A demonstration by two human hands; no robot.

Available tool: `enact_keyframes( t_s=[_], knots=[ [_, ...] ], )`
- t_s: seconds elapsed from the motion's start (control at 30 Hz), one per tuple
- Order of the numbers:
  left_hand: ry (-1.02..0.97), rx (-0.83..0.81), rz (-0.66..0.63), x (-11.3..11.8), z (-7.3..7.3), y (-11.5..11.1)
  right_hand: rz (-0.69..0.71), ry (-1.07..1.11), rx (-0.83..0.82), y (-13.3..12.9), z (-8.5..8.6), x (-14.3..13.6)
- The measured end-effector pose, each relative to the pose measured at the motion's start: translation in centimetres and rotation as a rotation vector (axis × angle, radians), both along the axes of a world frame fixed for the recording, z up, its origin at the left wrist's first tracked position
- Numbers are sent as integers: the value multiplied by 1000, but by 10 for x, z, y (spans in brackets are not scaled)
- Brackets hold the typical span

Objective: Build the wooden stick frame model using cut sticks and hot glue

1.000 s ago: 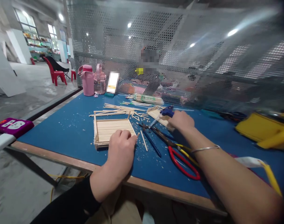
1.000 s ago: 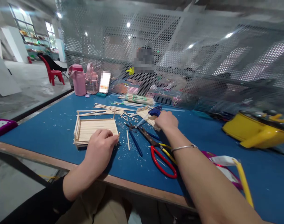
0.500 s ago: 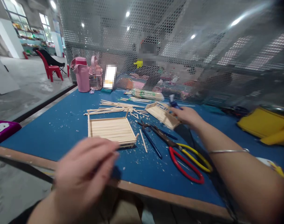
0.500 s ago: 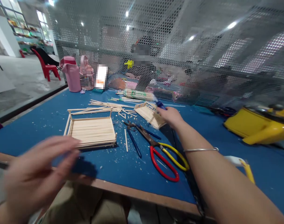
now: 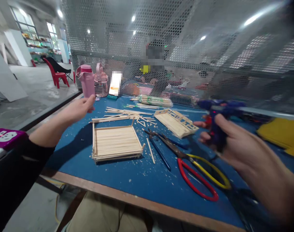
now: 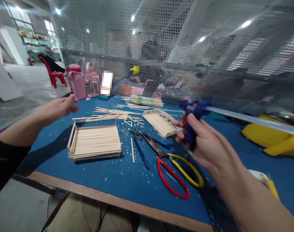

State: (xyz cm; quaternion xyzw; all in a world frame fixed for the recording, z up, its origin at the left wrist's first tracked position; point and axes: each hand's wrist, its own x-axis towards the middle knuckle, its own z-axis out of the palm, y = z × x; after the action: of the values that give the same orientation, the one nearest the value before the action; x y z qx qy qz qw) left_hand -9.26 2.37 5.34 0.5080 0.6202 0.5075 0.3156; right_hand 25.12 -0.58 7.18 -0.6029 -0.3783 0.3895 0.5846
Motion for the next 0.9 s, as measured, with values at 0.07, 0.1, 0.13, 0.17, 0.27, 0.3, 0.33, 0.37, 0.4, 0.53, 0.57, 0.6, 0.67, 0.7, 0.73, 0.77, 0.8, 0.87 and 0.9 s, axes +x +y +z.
enact_keyframes(
  t_s=[0.07, 0.1, 0.13, 0.17, 0.27, 0.3, 0.33, 0.37, 0.4, 0.53, 0.57, 0.6, 0.67, 0.7, 0.73, 0.77, 0.8, 0.87, 0.9],
  knots=[
    [-206, -171, -3, -5, -25, -9, 34, 191, -182, -24, -5, -10],
    [-299, -210, 6, -3, -35, -17, 64, 267, -239, -36, -10, -17],
    [-377, -217, 11, 0, -43, -25, 93, 339, -267, -47, -16, -25],
    [-445, -212, -16, 5, -48, -33, 117, 399, -285, -56, -22, -35],
    [-584, -198, -69, 24, -52, -53, 157, 517, -323, -73, -41, -66],
    [-611, -199, -71, 29, -51, -57, 171, 550, -318, -74, -46, -76],
    [-628, -201, -67, 33, -51, -61, 180, 582, -300, -72, -50, -83],
    [-637, -202, -65, 35, -51, -65, 190, 603, -271, -69, -52, -89],
    [-642, -197, -62, 36, -53, -69, 194, 612, -236, -64, -54, -93],
    [-639, -148, -55, 32, -67, -85, 226, 546, -116, -38, -54, -96],
    [-623, -137, -49, 31, -71, -89, 241, 530, -100, -32, -54, -95],
    [-590, -120, -49, 30, -75, -94, 252, 522, -88, -26, -54, -94],
    [-454, -114, -34, 29, -80, -103, 254, 524, -91, -19, -54, -90],
    [-364, -129, -77, 29, -81, -107, 244, 527, -99, -18, -54, -88],
    [-269, -125, -92, 29, -82, -110, 232, 524, -112, -19, -53, -85],
    [-198, -99, -119, 28, -83, -112, 223, 512, -126, -21, -52, -81],
    [-134, -72, -151, 27, -84, -112, 217, 489, -138, -25, -51, -76],
    [-12, -23, -202, 23, -86, -110, 219, 410, -163, -35, -49, -64],
    [43, -5, -226, 21, -88, -108, 225, 359, -182, -40, -49, -57]
  ],
)
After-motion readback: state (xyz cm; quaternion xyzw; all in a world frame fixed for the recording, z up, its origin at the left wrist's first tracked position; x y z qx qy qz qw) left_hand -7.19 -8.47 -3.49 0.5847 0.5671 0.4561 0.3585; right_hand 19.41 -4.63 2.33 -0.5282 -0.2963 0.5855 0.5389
